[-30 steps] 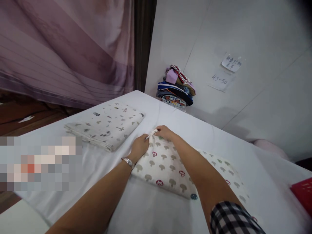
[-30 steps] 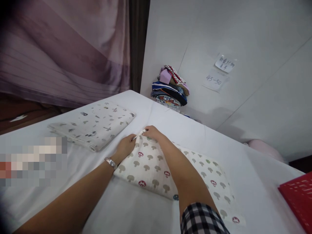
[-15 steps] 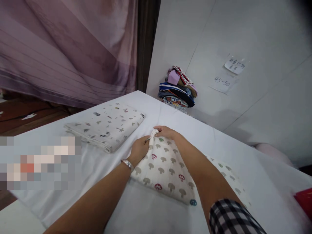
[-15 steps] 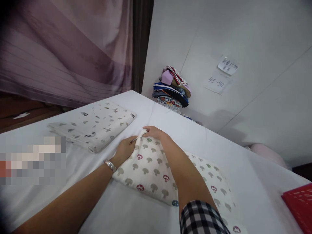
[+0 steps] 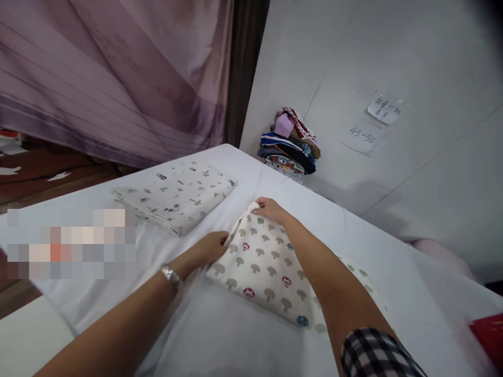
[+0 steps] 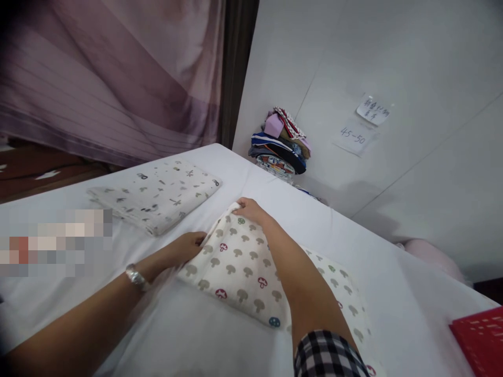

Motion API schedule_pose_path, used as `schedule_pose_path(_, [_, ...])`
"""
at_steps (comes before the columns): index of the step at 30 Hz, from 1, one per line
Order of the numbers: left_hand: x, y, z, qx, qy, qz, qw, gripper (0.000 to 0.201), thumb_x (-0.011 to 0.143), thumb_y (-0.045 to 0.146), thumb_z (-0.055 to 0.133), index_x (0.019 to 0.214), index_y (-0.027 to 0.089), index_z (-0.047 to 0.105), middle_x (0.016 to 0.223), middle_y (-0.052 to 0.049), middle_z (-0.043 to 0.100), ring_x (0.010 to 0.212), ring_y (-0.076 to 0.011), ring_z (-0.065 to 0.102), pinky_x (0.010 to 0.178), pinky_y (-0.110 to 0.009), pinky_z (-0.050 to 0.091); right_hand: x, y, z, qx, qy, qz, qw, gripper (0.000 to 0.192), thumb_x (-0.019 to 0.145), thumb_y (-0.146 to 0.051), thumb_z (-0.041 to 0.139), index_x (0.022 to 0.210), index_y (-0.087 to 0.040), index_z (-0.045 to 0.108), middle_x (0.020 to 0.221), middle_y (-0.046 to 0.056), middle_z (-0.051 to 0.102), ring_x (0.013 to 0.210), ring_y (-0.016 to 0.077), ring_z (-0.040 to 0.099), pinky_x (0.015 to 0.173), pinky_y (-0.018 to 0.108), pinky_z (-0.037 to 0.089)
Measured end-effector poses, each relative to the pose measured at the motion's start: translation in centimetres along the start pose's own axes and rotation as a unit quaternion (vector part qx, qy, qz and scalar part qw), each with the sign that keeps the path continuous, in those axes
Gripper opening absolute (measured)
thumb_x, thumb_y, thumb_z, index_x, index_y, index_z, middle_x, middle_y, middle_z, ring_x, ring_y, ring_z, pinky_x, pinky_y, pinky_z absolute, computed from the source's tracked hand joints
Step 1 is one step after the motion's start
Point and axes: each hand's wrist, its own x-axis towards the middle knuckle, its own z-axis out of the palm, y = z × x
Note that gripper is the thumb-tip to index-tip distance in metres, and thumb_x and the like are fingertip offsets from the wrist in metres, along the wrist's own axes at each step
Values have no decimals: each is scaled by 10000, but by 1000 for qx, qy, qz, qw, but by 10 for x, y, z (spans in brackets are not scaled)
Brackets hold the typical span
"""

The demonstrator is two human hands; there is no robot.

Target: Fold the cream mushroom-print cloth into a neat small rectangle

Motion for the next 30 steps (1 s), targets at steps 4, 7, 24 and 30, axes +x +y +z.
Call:
schedule_pose_path(4, [-34, -14, 4, -28, -10, -58, 998, 198, 637, 324, 525, 768, 190, 590, 677, 13, 619, 583, -137, 539, 515, -231, 382, 4, 1, 8, -8, 0, -8, 1000, 160, 624, -136, 647, 752, -187, 567, 684, -50, 610, 621, 107, 547, 623, 229, 450])
schedule_pose_path(7, [-46, -15, 6, -21, 17, -86, 996, 161, 647, 318, 514, 733, 191, 565, 626, 17, 590, 517, -119, 499, 482, -228, 359, 9, 8, 15, -32, 21, -6, 999, 145, 635, -105, 631, 743, -184, 577, 673, -47, 608, 612, 104, 549, 610, 219, 443])
schedule_pose_path(24, [-47, -23, -18, 75, 63, -98, 990, 242, 767, 357, 435, 700, 191, 598, 670, -28, 637, 623, -158, 564, 570, -246, 358, 19, 24, 29, -103, 96, -44, 989, 206, 660, -124, 579, 839, -199, 647, 751, -31, 632, 719, 127, 570, 710, 248, 469])
schedule_pose_path(30, [-45, -19, -15, -84, 48, -176, 980, 437, 804, 552, 386, 735, 179, 603, 534, -18, 562, 482, -163, 529, 461, -257, 367, 21, 30, 35, -97, 117, -48, 987, 353, 664, -163, 571, 1008, -207, 632, 862, -17, 650, 793, 142, 578, 799, 284, 467])
